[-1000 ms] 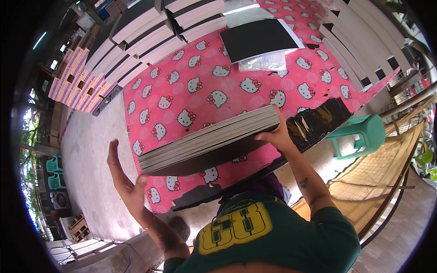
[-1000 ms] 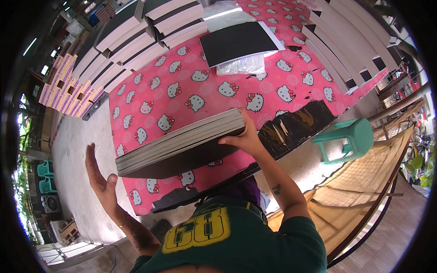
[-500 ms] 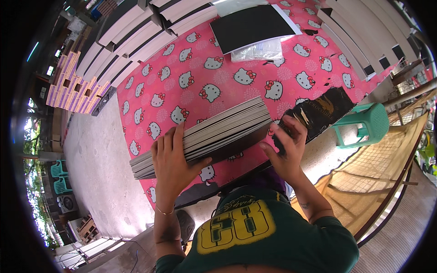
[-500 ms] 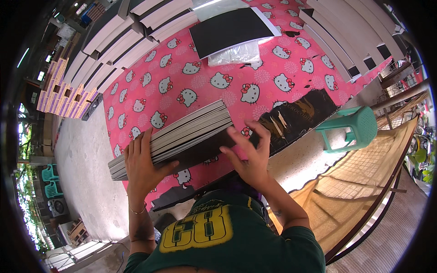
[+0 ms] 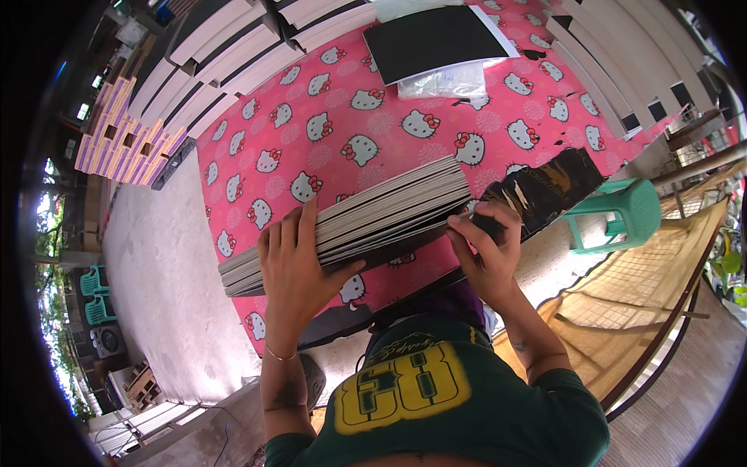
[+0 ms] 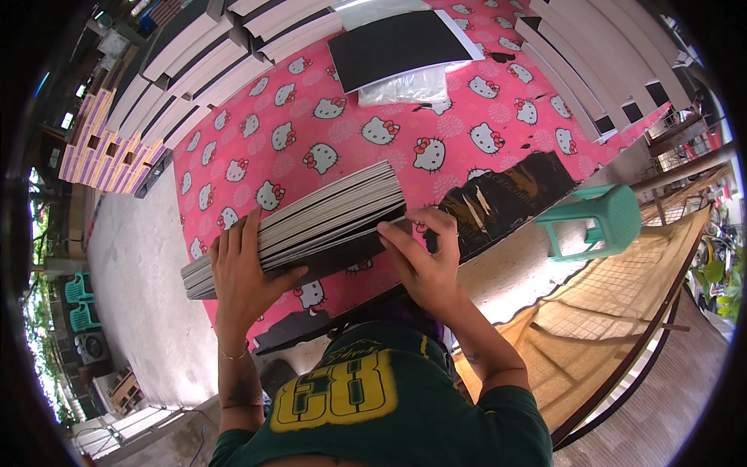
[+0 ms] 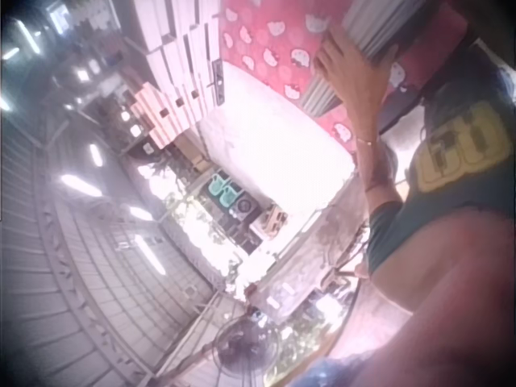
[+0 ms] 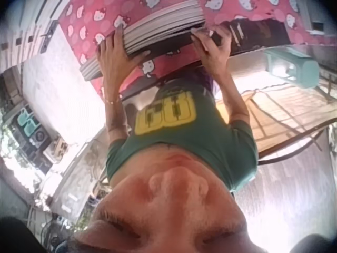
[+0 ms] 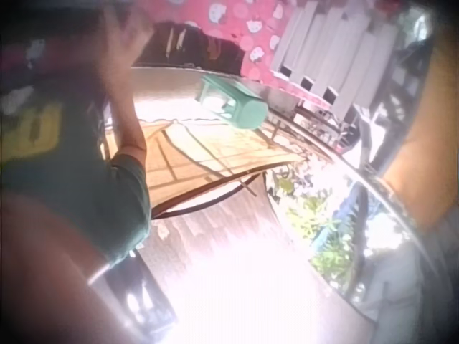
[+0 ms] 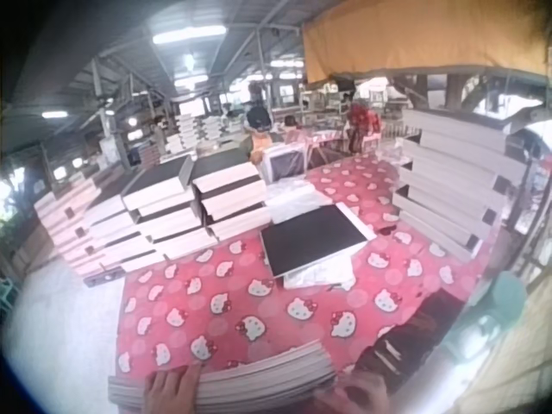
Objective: The person organizes a stack of illustration boards by hand. The person flips through the boards, moves a completed stack to a pallet, and then retrieves more boards from the pallet to continue work at a table.
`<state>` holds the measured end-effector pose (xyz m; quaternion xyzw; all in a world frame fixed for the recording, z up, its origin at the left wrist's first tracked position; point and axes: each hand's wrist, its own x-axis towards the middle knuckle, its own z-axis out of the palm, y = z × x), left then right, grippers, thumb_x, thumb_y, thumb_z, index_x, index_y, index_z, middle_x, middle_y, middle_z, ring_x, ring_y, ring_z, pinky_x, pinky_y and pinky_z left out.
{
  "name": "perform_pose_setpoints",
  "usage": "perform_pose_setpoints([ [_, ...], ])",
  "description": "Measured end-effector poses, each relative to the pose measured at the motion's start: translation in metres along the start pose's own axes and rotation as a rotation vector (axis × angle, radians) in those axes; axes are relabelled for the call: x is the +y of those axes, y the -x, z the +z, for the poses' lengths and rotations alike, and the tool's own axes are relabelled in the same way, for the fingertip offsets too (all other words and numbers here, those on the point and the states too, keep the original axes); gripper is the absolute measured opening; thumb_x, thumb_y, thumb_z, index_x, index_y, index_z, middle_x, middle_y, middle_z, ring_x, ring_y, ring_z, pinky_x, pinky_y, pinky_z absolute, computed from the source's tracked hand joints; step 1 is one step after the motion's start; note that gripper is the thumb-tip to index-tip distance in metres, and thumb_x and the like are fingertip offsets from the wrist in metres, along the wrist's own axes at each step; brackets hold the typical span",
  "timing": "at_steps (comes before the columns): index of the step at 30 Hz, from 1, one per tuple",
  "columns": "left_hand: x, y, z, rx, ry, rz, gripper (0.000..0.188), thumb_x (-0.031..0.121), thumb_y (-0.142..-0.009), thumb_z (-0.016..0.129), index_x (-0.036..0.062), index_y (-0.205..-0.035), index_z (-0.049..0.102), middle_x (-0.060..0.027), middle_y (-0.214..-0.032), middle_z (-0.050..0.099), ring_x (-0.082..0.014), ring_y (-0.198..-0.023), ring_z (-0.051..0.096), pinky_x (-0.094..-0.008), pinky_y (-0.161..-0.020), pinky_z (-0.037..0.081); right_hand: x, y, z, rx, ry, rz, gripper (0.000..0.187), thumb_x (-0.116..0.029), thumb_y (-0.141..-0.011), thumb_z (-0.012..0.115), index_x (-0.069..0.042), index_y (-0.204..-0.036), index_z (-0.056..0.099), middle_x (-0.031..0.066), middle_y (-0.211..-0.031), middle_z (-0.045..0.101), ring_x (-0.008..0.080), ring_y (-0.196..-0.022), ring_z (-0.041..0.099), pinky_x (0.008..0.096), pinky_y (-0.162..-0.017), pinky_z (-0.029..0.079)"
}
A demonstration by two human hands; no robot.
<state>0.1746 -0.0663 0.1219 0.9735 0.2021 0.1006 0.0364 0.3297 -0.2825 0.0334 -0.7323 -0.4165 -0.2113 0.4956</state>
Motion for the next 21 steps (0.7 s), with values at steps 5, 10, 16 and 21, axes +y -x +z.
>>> perform_pose_setpoints([
  [5, 0.0, 0.0, 0.002, 0.016, -0.002, -0.003, 0.104, 0.05, -0.059, 0.089, 0.0061, -0.143, 0.045, -0.0158, -0.125, 0.057, -0.0357, -0.115, 0.052, -0.0492, -0.102, 0.037, -0.027, 0.003, -0.004, 0.147, -0.458, 0.51, 0.035, -0.001, -0.082, 0.076, -0.003, -0.117, 0.069, 0.0076, -0.115, 0.042, 0.0184, -0.105, 0.049, 0.0288, -0.084, 0.046],
  [10, -0.001, 0.001, 0.002, 0.018, -0.001, 0.0, 0.104, 0.05, -0.059, 0.089, 0.0061, -0.143, 0.045, -0.0152, -0.124, 0.057, -0.0356, -0.115, 0.053, -0.0494, -0.102, 0.038, -0.023, -0.001, -0.006, 0.05, -0.528, 0.639, 0.054, -0.002, -0.086, 0.074, -0.001, -0.137, 0.057, 0.0049, -0.114, 0.038, 0.011, -0.093, 0.048, 0.0238, -0.081, 0.045],
  [16, 0.0, -0.001, 0.001, 0.024, -0.006, 0.006, 0.105, 0.051, -0.058, 0.089, 0.006, -0.143, 0.045, -0.0153, -0.124, 0.057, -0.0356, -0.114, 0.053, -0.0496, -0.101, 0.039, -0.016, 0.0, -0.002, 0.096, -0.545, 0.556, 0.036, -0.002, -0.086, 0.073, 0.0, -0.118, 0.057, 0.0073, -0.113, 0.045, 0.0093, -0.087, 0.048, 0.0223, -0.076, 0.044],
  [21, 0.0, -0.002, 0.002, 0.039, -0.003, 0.018, 0.106, 0.05, -0.058, 0.089, 0.0057, -0.143, 0.045, -0.015, -0.121, 0.058, -0.0354, -0.113, 0.053, -0.0494, -0.1, 0.04, -0.01, 0.001, 0.005, 0.117, -0.624, 0.572, 0.024, -0.002, -0.087, 0.071, -0.004, -0.099, 0.051, 0.0121, -0.114, 0.056, 0.0084, -0.087, 0.048, 0.0232, -0.073, 0.044],
])
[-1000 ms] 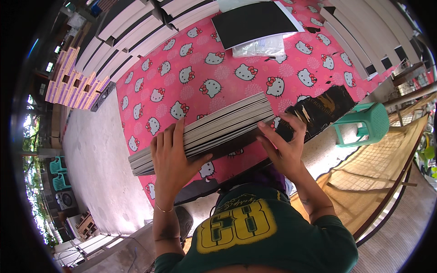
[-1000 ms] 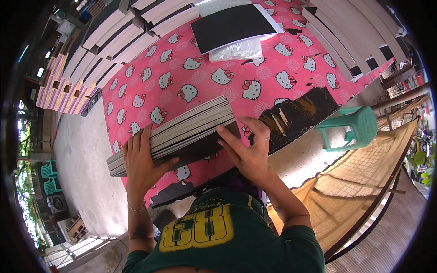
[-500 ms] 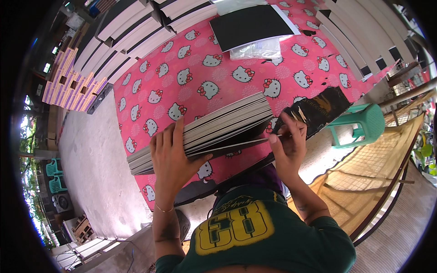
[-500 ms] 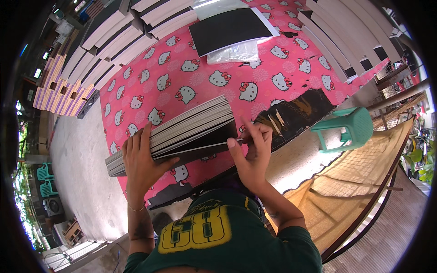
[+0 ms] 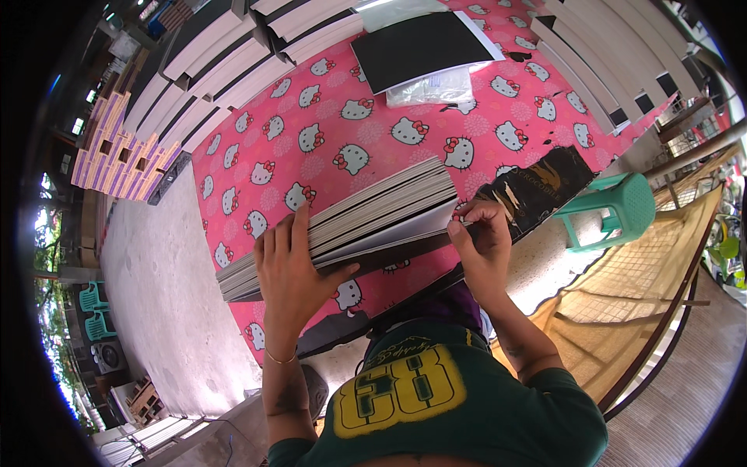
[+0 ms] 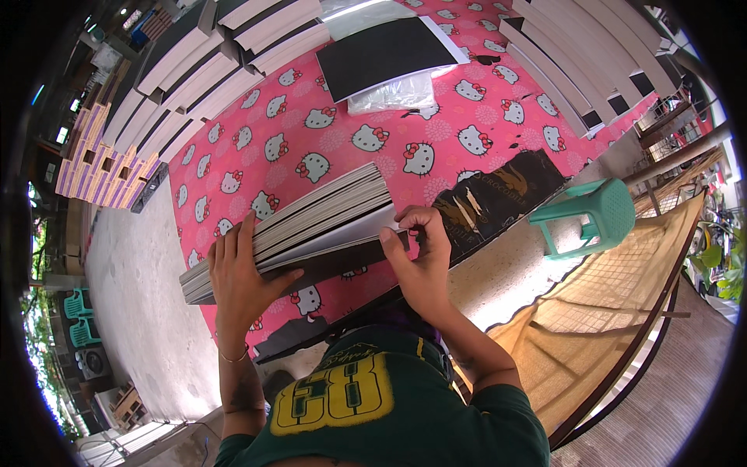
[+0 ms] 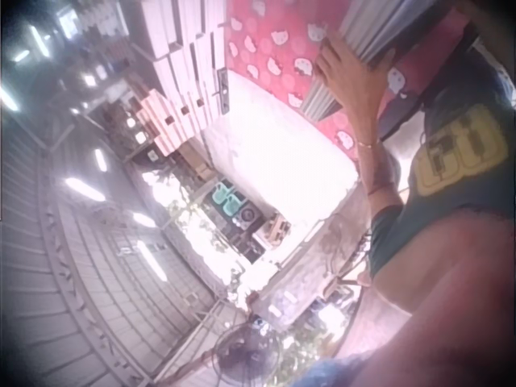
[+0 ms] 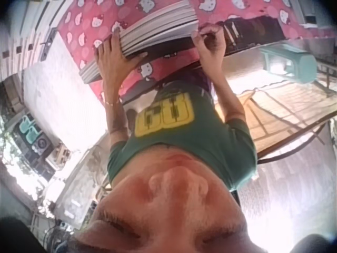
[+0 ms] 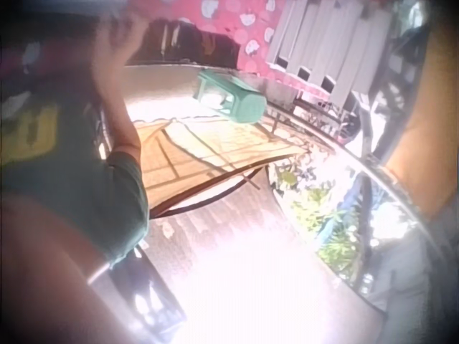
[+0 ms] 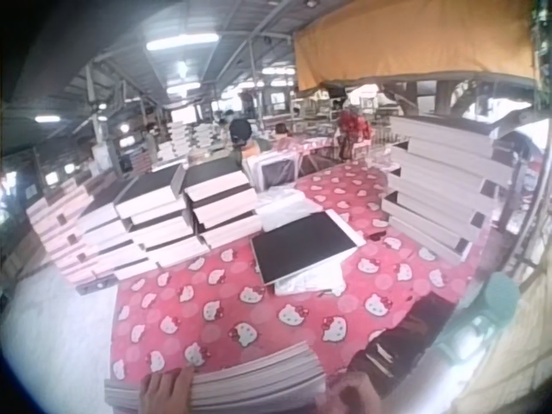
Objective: The person organizes a stack of illustration boards by hand. The person flips through the boards, moves a completed stack to a pallet, and then retrieves more boards from the pallet to continue work at a table.
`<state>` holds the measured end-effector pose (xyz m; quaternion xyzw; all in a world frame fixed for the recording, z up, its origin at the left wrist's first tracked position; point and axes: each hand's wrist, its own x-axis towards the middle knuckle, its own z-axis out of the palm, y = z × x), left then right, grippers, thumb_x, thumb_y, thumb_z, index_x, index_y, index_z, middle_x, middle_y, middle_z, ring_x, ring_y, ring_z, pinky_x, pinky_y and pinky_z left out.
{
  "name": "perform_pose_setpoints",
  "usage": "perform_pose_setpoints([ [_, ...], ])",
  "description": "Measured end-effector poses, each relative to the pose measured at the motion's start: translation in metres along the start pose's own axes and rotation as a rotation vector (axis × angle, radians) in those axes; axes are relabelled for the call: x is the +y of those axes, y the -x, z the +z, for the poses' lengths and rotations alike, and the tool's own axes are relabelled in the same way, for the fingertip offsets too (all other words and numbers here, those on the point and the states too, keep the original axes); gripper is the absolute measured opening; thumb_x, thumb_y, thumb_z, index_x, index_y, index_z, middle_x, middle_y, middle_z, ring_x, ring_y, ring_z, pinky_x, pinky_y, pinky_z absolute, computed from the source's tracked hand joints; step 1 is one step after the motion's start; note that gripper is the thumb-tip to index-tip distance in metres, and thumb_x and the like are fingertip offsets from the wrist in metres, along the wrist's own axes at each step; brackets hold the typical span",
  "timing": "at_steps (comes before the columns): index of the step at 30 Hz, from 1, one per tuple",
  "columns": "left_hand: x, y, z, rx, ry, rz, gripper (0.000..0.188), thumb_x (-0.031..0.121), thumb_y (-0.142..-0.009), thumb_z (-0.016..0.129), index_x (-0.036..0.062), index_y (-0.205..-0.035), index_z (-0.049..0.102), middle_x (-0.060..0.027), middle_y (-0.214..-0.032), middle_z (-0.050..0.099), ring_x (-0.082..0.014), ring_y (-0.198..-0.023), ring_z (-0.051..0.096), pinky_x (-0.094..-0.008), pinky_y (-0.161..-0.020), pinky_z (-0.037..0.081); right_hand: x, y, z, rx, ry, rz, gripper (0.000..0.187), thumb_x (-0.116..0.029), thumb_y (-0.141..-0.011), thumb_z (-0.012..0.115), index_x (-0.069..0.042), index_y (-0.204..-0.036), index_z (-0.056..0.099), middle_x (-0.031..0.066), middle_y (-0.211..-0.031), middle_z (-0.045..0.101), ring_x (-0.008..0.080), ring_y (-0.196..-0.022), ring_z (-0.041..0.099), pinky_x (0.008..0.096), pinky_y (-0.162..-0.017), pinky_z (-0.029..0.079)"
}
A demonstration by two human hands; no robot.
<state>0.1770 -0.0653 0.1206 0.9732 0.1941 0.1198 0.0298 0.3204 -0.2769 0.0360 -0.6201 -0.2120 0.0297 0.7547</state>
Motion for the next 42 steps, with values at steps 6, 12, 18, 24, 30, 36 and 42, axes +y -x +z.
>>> perform_pose_setpoints([
  [6, -0.001, 0.001, 0.0, 0.001, -0.004, -0.004, 0.106, 0.049, -0.057, 0.09, 0.0055, -0.142, 0.046, -0.0151, -0.119, 0.058, -0.035, -0.112, 0.054, -0.049, -0.098, 0.04, -0.005, -0.001, 0.004, 0.022, 0.105, -0.102, 0.024, -0.001, -0.087, 0.07, -0.004, -0.101, 0.051, 0.0175, -0.124, 0.06, 0.0078, -0.079, 0.048, 0.0241, -0.072, 0.044],
  [12, 0.0, 0.001, 0.0, 0.005, 0.0, -0.001, 0.106, 0.049, -0.057, 0.09, 0.0054, -0.142, 0.046, -0.0152, -0.119, 0.058, -0.0349, -0.111, 0.054, -0.0489, -0.098, 0.04, 0.001, 0.001, 0.005, 0.032, 0.007, -0.072, 0.024, 0.001, -0.086, 0.07, -0.004, -0.1, 0.05, 0.0165, -0.121, 0.061, 0.0072, -0.08, 0.048, 0.0236, -0.072, 0.044],
  [18, 0.0, 0.0, 0.001, 0.014, -0.011, -0.002, 0.105, 0.05, -0.057, 0.09, 0.006, -0.142, 0.046, -0.0148, -0.12, 0.058, -0.0345, -0.111, 0.054, -0.0489, -0.099, 0.04, -0.008, -0.003, 0.011, 0.084, -0.065, -0.043, 0.023, 0.001, -0.087, 0.07, -0.003, -0.101, 0.051, 0.0124, -0.114, 0.06, 0.0085, -0.085, 0.05, 0.024, -0.076, 0.045],
  [24, -0.002, -0.001, 0.003, 0.028, -0.021, -0.004, 0.104, 0.051, -0.058, 0.089, 0.0064, -0.142, 0.047, -0.0146, -0.12, 0.058, -0.0344, -0.111, 0.054, -0.049, -0.099, 0.04, -0.006, 0.003, 0.01, 0.063, 0.033, -0.005, 0.032, -0.001, -0.088, 0.071, 0.0, -0.115, 0.054, 0.0121, -0.118, 0.058, 0.0159, -0.105, 0.059, 0.0302, -0.093, 0.048],
  [30, -0.002, -0.002, 0.005, 0.038, -0.021, 0.009, 0.103, 0.05, -0.059, 0.089, 0.0061, -0.141, 0.047, -0.015, -0.12, 0.058, -0.0349, -0.111, 0.054, -0.049, -0.1, 0.039, -0.004, 0.005, 0.015, 0.118, 0.068, -0.09, 0.042, -0.003, -0.088, 0.07, 0.002, -0.127, 0.055, 0.0161, -0.123, 0.056, 0.0219, -0.112, 0.058, 0.033, -0.098, 0.047],
  [36, -0.002, -0.003, 0.005, 0.027, -0.02, 0.005, 0.104, 0.051, -0.058, 0.089, 0.0059, -0.142, 0.046, -0.0152, -0.119, 0.058, -0.0354, -0.111, 0.054, -0.0493, -0.1, 0.039, -0.002, 0.006, 0.008, 0.114, 0.168, -0.055, 0.034, -0.004, -0.089, 0.069, 0.002, -0.122, 0.06, 0.014, -0.12, 0.057, 0.0214, -0.109, 0.058, 0.0318, -0.096, 0.047],
  [42, -0.003, -0.002, 0.005, 0.015, -0.031, 0.007, 0.107, 0.053, -0.058, 0.088, 0.007, -0.144, 0.044, -0.0148, -0.121, 0.057, -0.0338, -0.109, 0.054, -0.0502, -0.101, 0.039, 0.007, 0.011, 0.004, 0.095, -0.057, 0.095, 0.035, -0.004, -0.09, 0.068, 0.001, -0.123, 0.06, 0.0095, -0.108, 0.058, 0.0174, -0.099, 0.056, 0.029, -0.089, 0.046],
])
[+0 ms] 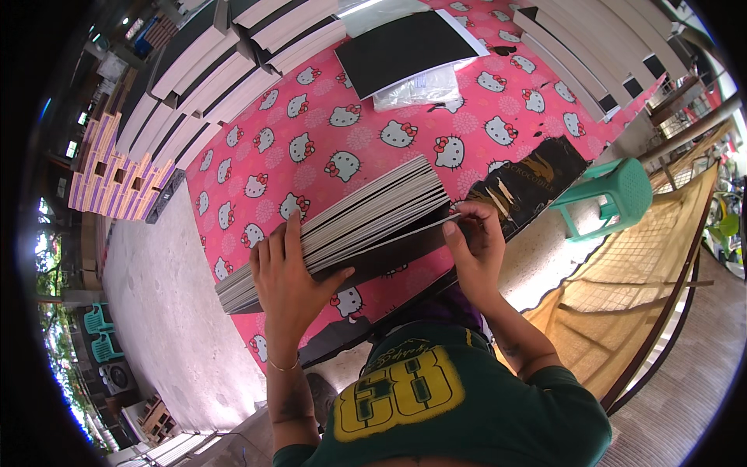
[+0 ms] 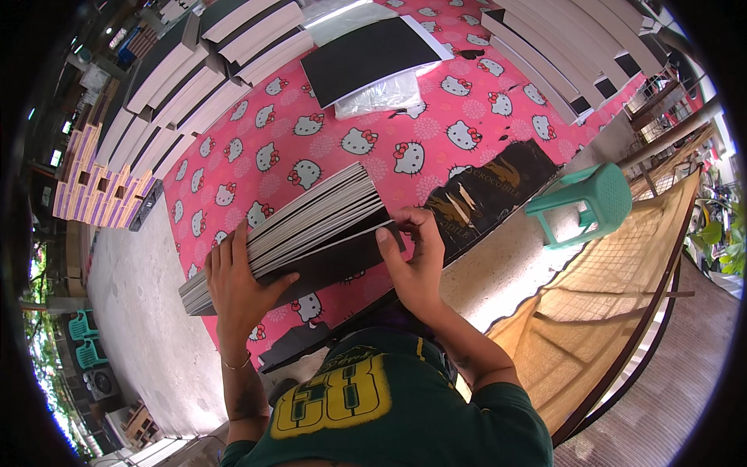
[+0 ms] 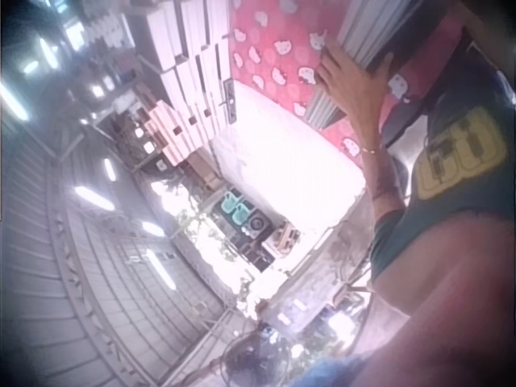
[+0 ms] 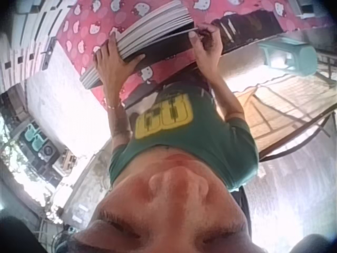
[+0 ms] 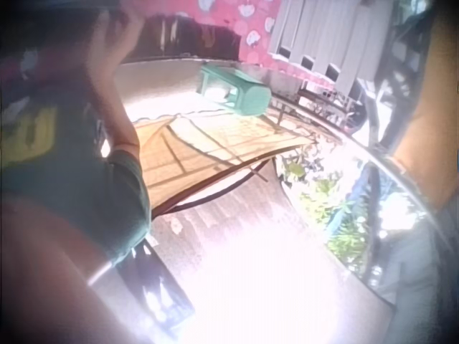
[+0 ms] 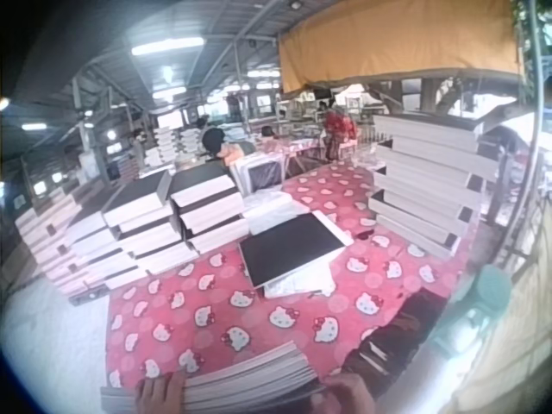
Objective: The person organizes a stack of illustration boards by hand. The person flips through the boards, moves a completed stack to a pallet, and then retrieves more boards from the pallet to continue work at a table.
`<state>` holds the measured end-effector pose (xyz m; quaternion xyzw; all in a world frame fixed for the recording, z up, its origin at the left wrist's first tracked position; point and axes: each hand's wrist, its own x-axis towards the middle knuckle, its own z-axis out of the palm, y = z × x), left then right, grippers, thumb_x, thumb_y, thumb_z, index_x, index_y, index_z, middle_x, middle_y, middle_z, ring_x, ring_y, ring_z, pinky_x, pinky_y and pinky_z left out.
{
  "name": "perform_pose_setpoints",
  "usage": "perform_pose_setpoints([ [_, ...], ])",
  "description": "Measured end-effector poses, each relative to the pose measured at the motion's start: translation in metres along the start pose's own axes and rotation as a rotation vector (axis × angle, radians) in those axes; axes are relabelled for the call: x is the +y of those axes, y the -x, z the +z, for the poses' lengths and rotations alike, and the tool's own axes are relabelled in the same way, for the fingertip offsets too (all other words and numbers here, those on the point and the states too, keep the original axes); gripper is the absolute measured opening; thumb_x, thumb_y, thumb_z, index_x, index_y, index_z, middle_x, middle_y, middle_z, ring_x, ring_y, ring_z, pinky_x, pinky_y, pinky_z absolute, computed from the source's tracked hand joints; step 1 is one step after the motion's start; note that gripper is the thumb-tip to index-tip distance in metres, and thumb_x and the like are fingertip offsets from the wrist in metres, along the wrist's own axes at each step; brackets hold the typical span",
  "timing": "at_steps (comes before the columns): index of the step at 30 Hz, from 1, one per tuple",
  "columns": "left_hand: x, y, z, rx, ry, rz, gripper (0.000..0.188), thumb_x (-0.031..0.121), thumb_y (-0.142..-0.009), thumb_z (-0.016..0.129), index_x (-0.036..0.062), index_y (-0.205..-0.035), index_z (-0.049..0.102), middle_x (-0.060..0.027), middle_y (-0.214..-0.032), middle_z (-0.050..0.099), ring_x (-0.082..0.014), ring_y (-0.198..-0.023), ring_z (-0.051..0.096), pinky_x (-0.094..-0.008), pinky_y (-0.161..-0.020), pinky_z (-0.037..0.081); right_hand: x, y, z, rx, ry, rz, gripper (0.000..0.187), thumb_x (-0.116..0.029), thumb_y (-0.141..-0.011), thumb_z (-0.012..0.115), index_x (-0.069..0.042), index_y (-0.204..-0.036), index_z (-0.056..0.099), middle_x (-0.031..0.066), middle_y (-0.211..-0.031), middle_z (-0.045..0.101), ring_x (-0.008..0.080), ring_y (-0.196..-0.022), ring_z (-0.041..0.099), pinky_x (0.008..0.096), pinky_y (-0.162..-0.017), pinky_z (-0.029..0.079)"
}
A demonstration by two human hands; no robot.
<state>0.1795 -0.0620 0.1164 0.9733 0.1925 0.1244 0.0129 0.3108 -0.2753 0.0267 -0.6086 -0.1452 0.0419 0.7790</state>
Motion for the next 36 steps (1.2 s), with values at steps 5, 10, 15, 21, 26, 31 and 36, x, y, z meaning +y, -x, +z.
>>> perform_pose_setpoints([
  [5, -0.001, 0.0, -0.001, -0.002, -0.011, 0.004, 0.108, 0.053, -0.058, 0.088, 0.0075, -0.146, 0.043, -0.0146, -0.121, 0.057, -0.0327, -0.108, 0.055, -0.0501, -0.102, 0.038, -0.012, -0.003, 0.003, -0.018, 0.206, -0.069, 0.034, -0.002, -0.089, 0.069, 0.0, -0.123, 0.064, 0.0089, -0.104, 0.058, 0.0162, -0.096, 0.056, 0.0274, -0.088, 0.045],
  [10, -0.001, 0.0, 0.0, 0.001, -0.002, 0.004, 0.108, 0.052, -0.058, 0.088, 0.0074, -0.146, 0.043, -0.0145, -0.121, 0.057, -0.0326, -0.108, 0.055, -0.0496, -0.101, 0.039, -0.009, 0.001, 0.004, 0.042, 0.182, -0.107, 0.033, -0.002, -0.088, 0.07, -0.001, -0.121, 0.067, 0.009, -0.105, 0.059, 0.0174, -0.097, 0.056, 0.0273, -0.088, 0.045],
  [15, -0.001, 0.0, 0.0, 0.003, 0.003, -0.003, 0.108, 0.052, -0.057, 0.089, 0.0075, -0.145, 0.044, -0.0142, -0.121, 0.057, -0.0324, -0.108, 0.055, -0.0496, -0.101, 0.039, -0.007, -0.001, 0.003, 0.028, 0.207, -0.144, 0.03, -0.002, -0.089, 0.069, -0.001, -0.118, 0.065, 0.0109, -0.112, 0.06, 0.0171, -0.1, 0.057, 0.0285, -0.088, 0.046],
  [21, -0.001, -0.001, 0.0, 0.0, 0.006, -0.001, 0.108, 0.051, -0.057, 0.089, 0.0079, -0.145, 0.043, -0.0141, -0.121, 0.057, -0.0326, -0.108, 0.055, -0.0502, -0.101, 0.039, 0.001, -0.001, 0.0, -0.011, 0.036, -0.067, 0.028, -0.004, -0.091, 0.068, -0.001, -0.118, 0.06, 0.012, -0.12, 0.061, 0.0158, -0.103, 0.057, 0.0293, -0.088, 0.046],
  [26, -0.001, -0.001, 0.0, 0.002, 0.012, 0.001, 0.108, 0.05, -0.057, 0.089, 0.0078, -0.145, 0.043, -0.0143, -0.122, 0.057, -0.0332, -0.109, 0.054, -0.0504, -0.102, 0.038, -0.008, -0.004, 0.006, 0.029, -0.016, -0.049, 0.028, -0.005, -0.092, 0.067, -0.001, -0.119, 0.06, 0.0098, -0.113, 0.061, 0.0144, -0.099, 0.056, 0.0288, -0.087, 0.046],
  [31, -0.002, -0.001, 0.0, 0.005, 0.01, 0.001, 0.108, 0.051, -0.057, 0.089, 0.0077, -0.145, 0.043, -0.0145, -0.123, 0.057, -0.0334, -0.11, 0.054, -0.0503, -0.102, 0.038, -0.007, -0.009, 0.0, -0.066, 0.154, -0.106, 0.029, -0.004, -0.09, 0.066, -0.002, -0.118, 0.06, 0.0112, -0.112, 0.059, 0.0149, -0.099, 0.055, 0.0288, -0.086, 0.045],
  [36, 0.0, -0.002, -0.001, -0.006, 0.008, -0.004, 0.108, 0.051, -0.057, 0.089, 0.008, -0.145, 0.043, -0.0145, -0.123, 0.057, -0.0333, -0.11, 0.054, -0.0503, -0.102, 0.038, -0.008, -0.014, 0.002, -0.052, 0.121, -0.178, 0.023, -0.005, -0.091, 0.065, -0.003, -0.113, 0.058, 0.0134, -0.118, 0.06, 0.015, -0.098, 0.055, 0.0283, -0.084, 0.044],
])
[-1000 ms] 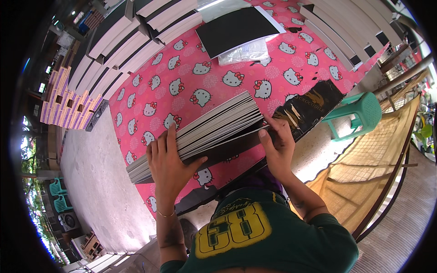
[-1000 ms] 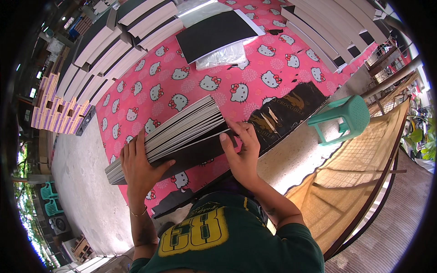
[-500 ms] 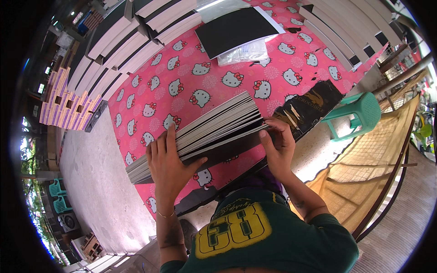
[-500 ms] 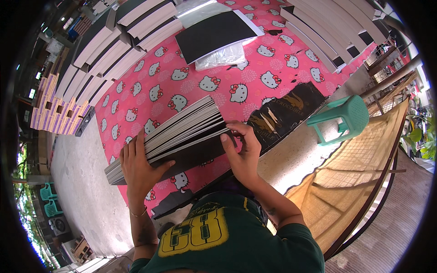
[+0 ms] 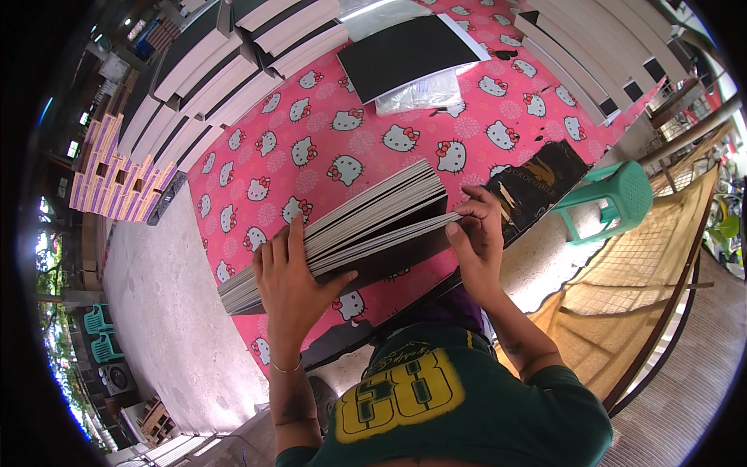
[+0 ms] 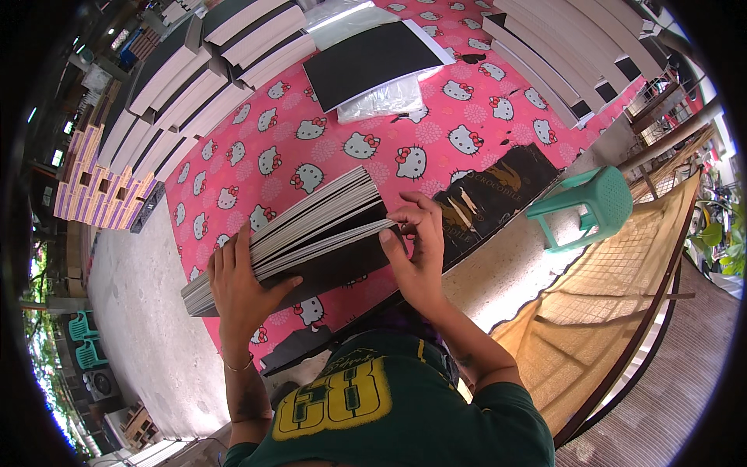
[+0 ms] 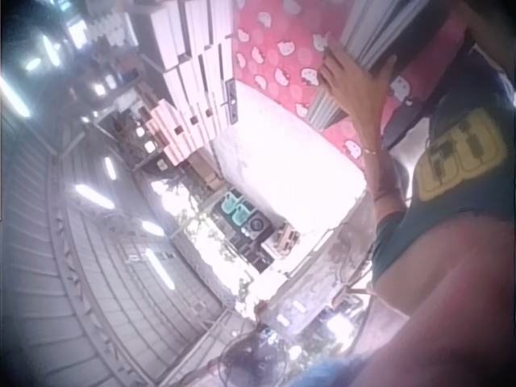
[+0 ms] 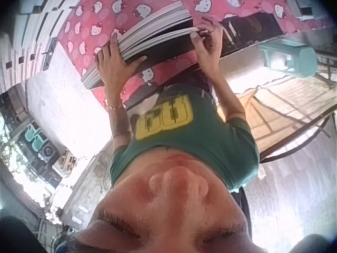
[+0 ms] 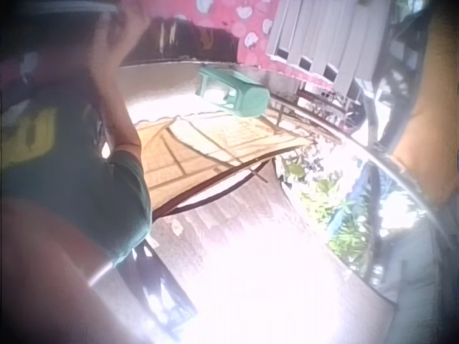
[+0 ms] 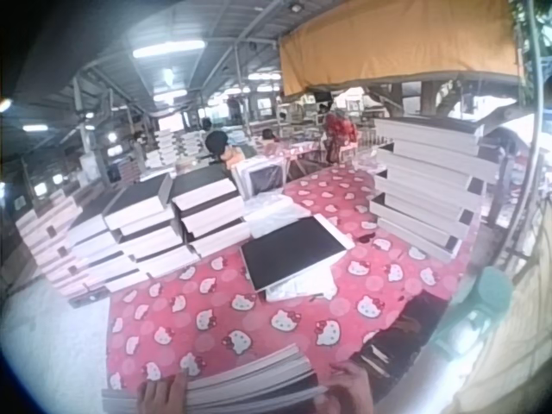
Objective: The person organizes a stack of illustration boards by hand. The person flips through the boards, moves a completed stack to a pallet, and then retrieves more boards from the pallet to continue work at a table.
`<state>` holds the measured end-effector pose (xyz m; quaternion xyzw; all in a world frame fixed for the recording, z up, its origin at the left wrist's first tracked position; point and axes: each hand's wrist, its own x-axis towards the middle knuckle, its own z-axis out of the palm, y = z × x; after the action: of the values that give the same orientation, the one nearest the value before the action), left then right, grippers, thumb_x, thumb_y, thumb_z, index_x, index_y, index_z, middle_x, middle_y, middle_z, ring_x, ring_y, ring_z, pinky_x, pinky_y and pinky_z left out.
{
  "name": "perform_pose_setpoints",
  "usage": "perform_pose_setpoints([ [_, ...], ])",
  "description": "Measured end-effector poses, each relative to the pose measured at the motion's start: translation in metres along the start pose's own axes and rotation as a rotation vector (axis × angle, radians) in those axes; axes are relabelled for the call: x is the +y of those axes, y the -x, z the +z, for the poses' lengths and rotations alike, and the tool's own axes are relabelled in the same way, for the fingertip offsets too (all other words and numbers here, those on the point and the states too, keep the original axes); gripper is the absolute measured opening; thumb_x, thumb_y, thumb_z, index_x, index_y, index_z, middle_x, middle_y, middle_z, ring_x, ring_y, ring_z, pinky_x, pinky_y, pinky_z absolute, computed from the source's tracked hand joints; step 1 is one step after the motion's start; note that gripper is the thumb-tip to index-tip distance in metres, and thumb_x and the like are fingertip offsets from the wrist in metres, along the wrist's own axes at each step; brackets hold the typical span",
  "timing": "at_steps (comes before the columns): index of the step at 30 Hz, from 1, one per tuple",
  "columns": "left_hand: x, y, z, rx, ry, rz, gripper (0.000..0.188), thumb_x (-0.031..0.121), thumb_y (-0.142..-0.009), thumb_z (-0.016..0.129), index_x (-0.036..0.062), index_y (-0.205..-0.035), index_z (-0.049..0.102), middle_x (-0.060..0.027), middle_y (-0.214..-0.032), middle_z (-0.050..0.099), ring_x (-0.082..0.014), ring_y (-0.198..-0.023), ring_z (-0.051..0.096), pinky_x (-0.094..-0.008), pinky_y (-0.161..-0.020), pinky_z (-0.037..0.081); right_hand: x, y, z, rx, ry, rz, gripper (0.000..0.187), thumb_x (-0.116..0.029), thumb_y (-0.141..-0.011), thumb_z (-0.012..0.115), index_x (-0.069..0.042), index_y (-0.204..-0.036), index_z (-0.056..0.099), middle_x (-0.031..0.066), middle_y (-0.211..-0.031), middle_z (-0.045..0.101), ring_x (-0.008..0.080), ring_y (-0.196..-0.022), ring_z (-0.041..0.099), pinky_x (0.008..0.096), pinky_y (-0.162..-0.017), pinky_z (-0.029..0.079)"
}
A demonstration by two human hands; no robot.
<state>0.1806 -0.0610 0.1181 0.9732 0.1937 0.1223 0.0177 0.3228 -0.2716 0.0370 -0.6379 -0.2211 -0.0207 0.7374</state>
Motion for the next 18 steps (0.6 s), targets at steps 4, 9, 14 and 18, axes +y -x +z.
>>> perform_pose_setpoints([
  [4, -0.001, 0.0, 0.0, 0.004, -0.005, 0.005, 0.108, 0.051, -0.057, 0.089, 0.0082, -0.145, 0.043, -0.0145, -0.124, 0.056, -0.0336, -0.111, 0.054, -0.0503, -0.102, 0.038, 0.005, 0.001, -0.003, -0.052, -0.092, 0.067, 0.023, -0.005, -0.09, 0.065, -0.004, -0.112, 0.056, 0.0147, -0.127, 0.06, 0.0138, -0.097, 0.055, 0.028, -0.083, 0.043],
  [9, -0.001, 0.001, 0.001, 0.0, -0.005, 0.001, 0.109, 0.051, -0.057, 0.089, 0.0083, -0.146, 0.042, -0.0147, -0.125, 0.056, -0.0338, -0.111, 0.054, -0.05, -0.102, 0.038, 0.005, 0.0, -0.004, -0.063, -0.084, 0.06, 0.026, -0.005, -0.09, 0.065, -0.003, -0.114, 0.055, 0.0115, -0.121, 0.06, 0.0129, -0.096, 0.054, 0.0286, -0.083, 0.043],
  [14, -0.001, 0.0, 0.001, -0.005, -0.005, 0.001, 0.11, 0.051, -0.057, 0.089, 0.0083, -0.146, 0.042, -0.0149, -0.125, 0.056, -0.0337, -0.111, 0.054, -0.0498, -0.102, 0.038, 0.001, -0.003, -0.002, -0.046, -0.144, 0.106, 0.037, -0.003, -0.09, 0.061, -0.002, -0.126, 0.056, 0.0069, -0.11, 0.056, 0.0132, -0.098, 0.052, 0.0278, -0.084, 0.043],
  [18, -0.001, 0.001, 0.0, -0.002, -0.003, -0.002, 0.11, 0.05, -0.056, 0.09, 0.0084, -0.146, 0.042, -0.0147, -0.124, 0.056, -0.0336, -0.111, 0.054, -0.0497, -0.102, 0.038, -0.006, -0.008, -0.006, -0.16, 0.044, 0.064, 0.046, -0.002, -0.089, 0.059, -0.002, -0.135, 0.056, 0.0069, -0.109, 0.055, 0.0142, -0.099, 0.051, 0.0275, -0.083, 0.043],
])
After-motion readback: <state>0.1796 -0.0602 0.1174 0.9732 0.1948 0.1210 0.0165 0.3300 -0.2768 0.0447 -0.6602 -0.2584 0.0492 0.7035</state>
